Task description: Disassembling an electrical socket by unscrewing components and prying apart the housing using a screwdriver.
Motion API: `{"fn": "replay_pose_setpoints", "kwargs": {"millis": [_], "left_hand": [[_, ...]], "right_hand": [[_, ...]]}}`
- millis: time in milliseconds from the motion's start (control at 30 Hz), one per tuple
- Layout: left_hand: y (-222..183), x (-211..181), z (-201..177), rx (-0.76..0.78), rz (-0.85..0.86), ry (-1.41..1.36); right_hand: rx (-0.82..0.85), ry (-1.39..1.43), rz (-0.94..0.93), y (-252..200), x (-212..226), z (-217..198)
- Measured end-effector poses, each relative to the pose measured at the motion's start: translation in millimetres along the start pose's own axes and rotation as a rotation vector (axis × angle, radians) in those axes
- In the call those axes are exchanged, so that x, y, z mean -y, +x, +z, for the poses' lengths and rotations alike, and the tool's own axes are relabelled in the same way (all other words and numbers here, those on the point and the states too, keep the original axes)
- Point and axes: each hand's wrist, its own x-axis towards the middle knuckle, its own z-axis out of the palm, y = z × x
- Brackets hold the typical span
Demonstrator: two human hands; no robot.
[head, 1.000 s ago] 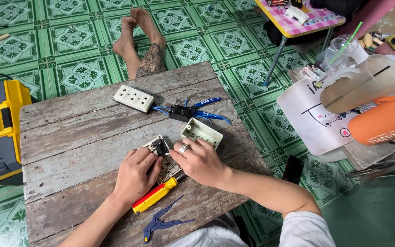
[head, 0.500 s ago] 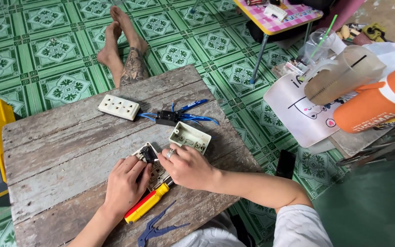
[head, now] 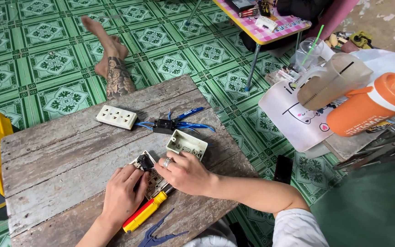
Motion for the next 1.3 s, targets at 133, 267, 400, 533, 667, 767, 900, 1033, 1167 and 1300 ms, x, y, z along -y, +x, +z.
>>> {"fn": "replay_pose_setpoints", "kwargs": {"millis": [133, 267, 400, 533, 667, 767, 900, 1033, 1167, 1300], "left_hand": [[-1, 1, 1, 0.001, -0.005, 0.009], [0, 1, 1, 0.003, 0.007, 0.009], [1, 0, -1, -0.004, 0.025, 0.01], [1, 1, 0, 0.005, 0.028, 0.017], [1, 1, 0, 0.005, 0.036, 0.02], [3, -1, -2, 0.008, 0.033, 0.022], [2, -1, -2, -0.001, 0.053, 0.005], [8, 2, 0, -0.145, 0.124, 0.015], [8, 2, -1, -0.152, 0.139, -0.018], [4, 7, 4, -0.146, 0.132, -0.013]], "right_hand": [[-0.026, 0.033, -0.002, 2, 1, -2], [-0.026, 0.051, 0.008, 6, 3, -11], [-0.02, 0.033, 0.012, 3, 1, -7], [-0.015, 0.02, 0.004, 1, -1, -3], [-0.017, 0.05, 0.001, 3, -1, -5], [-0.017, 0.05, 0.0, 2, -2, -4], [0.002, 0.055, 0.041, 1, 1, -6], [-0.05, 0.036, -0.063, -3, -9, 6], [-0.035, 0.034, -0.045, 0, -9, -2], [-0.02, 0.043, -0.046, 5, -7, -10]]}}
